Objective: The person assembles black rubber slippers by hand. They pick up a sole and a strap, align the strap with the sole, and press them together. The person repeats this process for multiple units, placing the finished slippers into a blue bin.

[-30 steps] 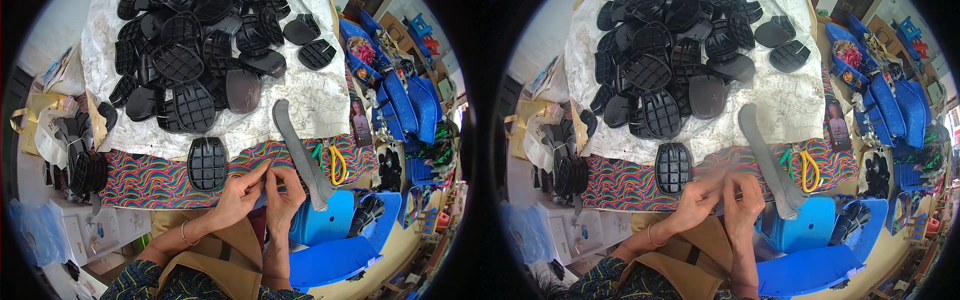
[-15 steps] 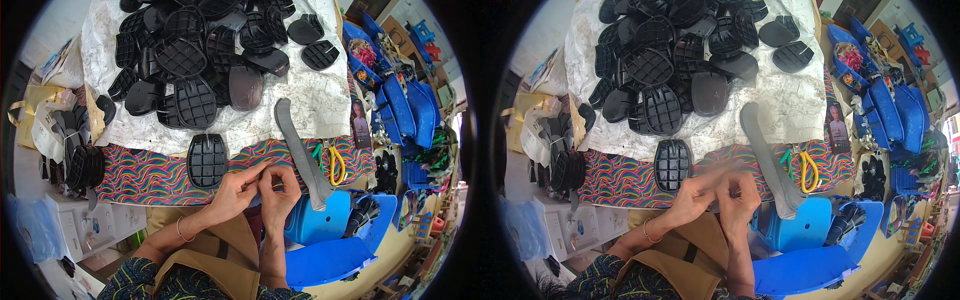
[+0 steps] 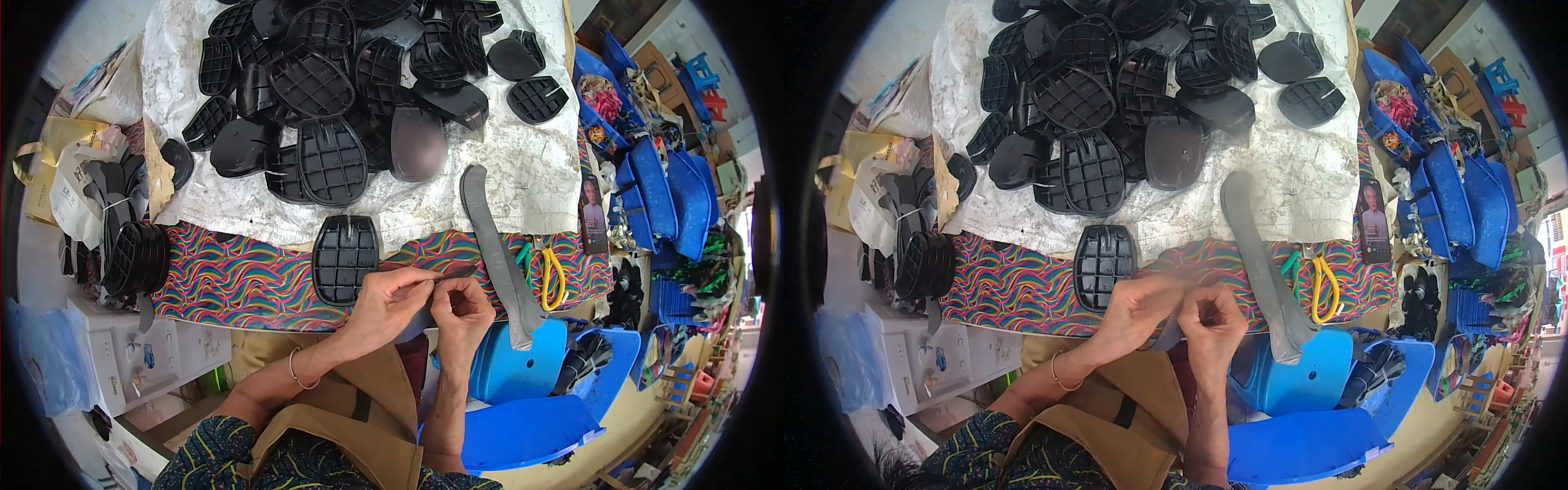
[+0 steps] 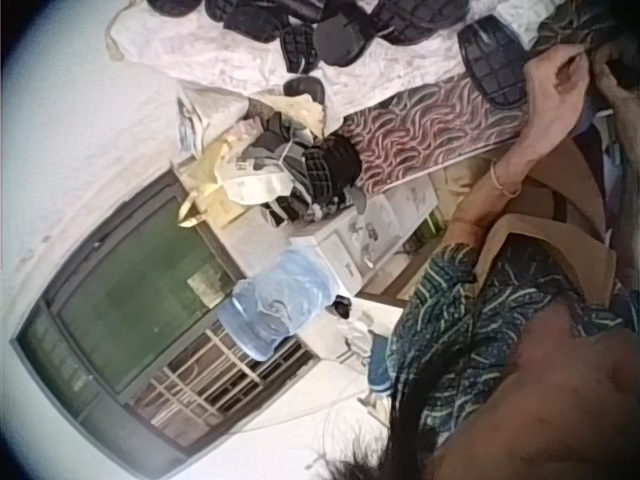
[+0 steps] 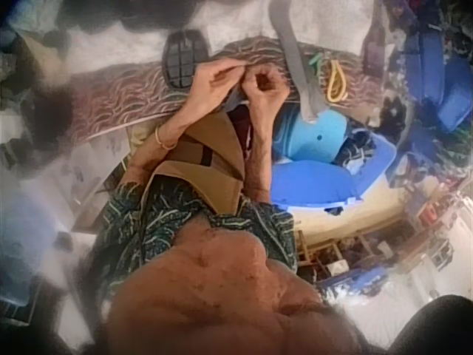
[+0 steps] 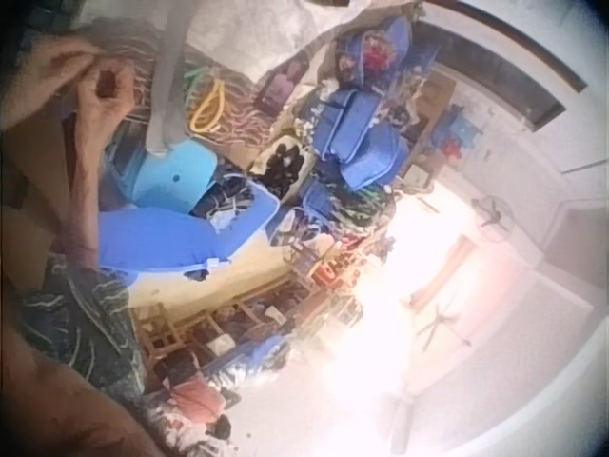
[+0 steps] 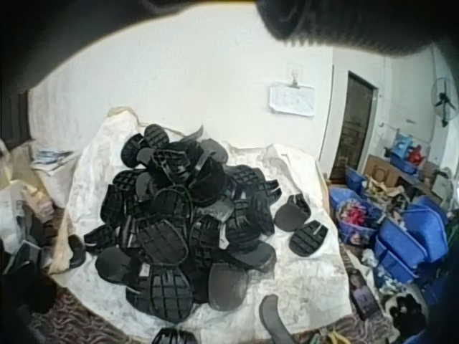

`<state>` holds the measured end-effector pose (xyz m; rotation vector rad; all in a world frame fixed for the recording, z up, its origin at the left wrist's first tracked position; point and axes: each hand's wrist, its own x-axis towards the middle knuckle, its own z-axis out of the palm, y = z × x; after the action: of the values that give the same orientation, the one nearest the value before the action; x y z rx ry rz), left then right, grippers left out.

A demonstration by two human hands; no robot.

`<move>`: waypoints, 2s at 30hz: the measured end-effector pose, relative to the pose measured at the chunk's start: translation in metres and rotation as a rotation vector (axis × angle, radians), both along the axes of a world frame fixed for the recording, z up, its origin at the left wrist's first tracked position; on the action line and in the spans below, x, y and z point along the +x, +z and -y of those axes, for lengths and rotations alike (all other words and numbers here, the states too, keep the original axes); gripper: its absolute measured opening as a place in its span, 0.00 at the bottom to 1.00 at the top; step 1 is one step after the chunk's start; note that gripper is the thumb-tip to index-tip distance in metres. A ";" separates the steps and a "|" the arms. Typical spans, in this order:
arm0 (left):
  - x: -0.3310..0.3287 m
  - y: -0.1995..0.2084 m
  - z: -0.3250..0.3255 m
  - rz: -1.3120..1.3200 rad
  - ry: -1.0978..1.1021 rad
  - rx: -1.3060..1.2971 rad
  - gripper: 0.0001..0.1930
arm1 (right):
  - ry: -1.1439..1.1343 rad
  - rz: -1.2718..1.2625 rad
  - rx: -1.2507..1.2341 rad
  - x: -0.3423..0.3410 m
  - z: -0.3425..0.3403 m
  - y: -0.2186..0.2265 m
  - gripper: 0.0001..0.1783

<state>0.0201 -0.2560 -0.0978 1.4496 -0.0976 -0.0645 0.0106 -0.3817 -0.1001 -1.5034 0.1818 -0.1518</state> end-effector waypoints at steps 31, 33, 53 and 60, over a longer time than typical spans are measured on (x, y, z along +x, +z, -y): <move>0.006 0.105 -0.198 0.181 0.306 -1.051 0.14 | 0.570 -0.659 -1.266 -0.152 0.077 -0.089 0.12; -0.005 0.104 -0.187 0.096 0.335 -0.838 0.13 | 0.435 -0.445 -1.088 -0.146 0.075 -0.073 0.16; -0.025 0.046 -0.124 -0.241 -0.740 0.220 0.06 | -0.042 0.233 0.667 -0.067 0.079 0.038 0.11; -0.016 0.057 -0.127 0.265 -0.749 0.603 0.05 | 0.730 0.138 0.717 -0.049 0.066 0.020 0.24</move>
<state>0.0039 -0.1293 -0.0405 1.9438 -0.8997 -0.5509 -0.0386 -0.4477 -0.0797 -0.7646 -0.3949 0.3655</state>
